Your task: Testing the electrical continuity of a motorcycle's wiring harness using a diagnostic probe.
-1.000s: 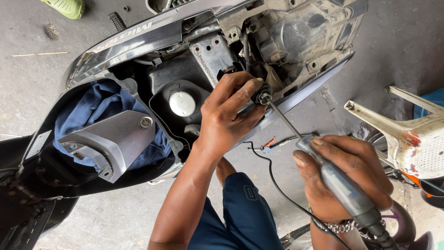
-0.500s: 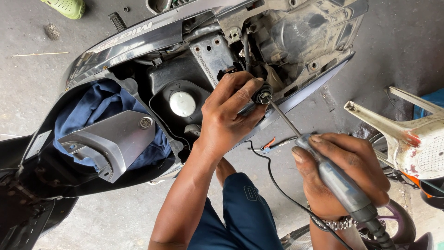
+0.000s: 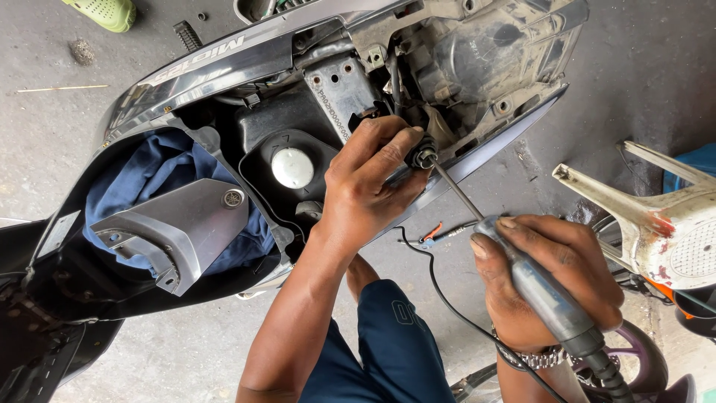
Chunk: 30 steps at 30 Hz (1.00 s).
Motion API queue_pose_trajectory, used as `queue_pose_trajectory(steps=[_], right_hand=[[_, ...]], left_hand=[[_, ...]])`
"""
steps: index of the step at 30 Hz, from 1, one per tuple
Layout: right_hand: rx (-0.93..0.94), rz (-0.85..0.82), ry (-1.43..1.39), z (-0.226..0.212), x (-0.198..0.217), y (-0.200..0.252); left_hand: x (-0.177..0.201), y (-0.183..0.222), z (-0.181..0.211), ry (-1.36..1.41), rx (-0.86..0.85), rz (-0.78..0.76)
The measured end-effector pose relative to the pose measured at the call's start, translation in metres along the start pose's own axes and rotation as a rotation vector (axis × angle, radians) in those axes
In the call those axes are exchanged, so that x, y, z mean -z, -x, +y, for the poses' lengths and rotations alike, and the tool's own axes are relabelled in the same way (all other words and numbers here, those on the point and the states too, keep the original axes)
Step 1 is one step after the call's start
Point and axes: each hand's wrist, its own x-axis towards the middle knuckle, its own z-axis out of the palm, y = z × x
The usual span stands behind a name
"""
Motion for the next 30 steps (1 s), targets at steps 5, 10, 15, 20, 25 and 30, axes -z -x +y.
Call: queue_pose_trajectory(steps=[5,10,15,20,25,30], right_hand=[[0.025,0.010,-0.016,0.002,-0.002,-0.001],[0.052,0.005,-0.039,0.003,0.002,0.000],[-0.183,-0.101,-0.106,0.006,0.065,0.044],[0.156,0.160,-0.137,0.074,0.036,0.065],[0.143,0.164,-0.194,0.120,0.024,0.105],[-0.539,0.310,-0.470,0.163,0.015,0.197]], left_hand=[[-0.001,0.000,0.000,-0.001,-0.002,0.000],[-0.001,0.001,0.003,-0.004,0.006,0.019],[0.005,0.014,0.001,-0.034,0.207,0.146],[0.016,0.027,-0.003,-0.100,0.401,0.148],[0.012,0.041,-0.005,-0.251,0.419,-0.006],[0.019,0.062,0.013,-0.323,0.392,0.005]])
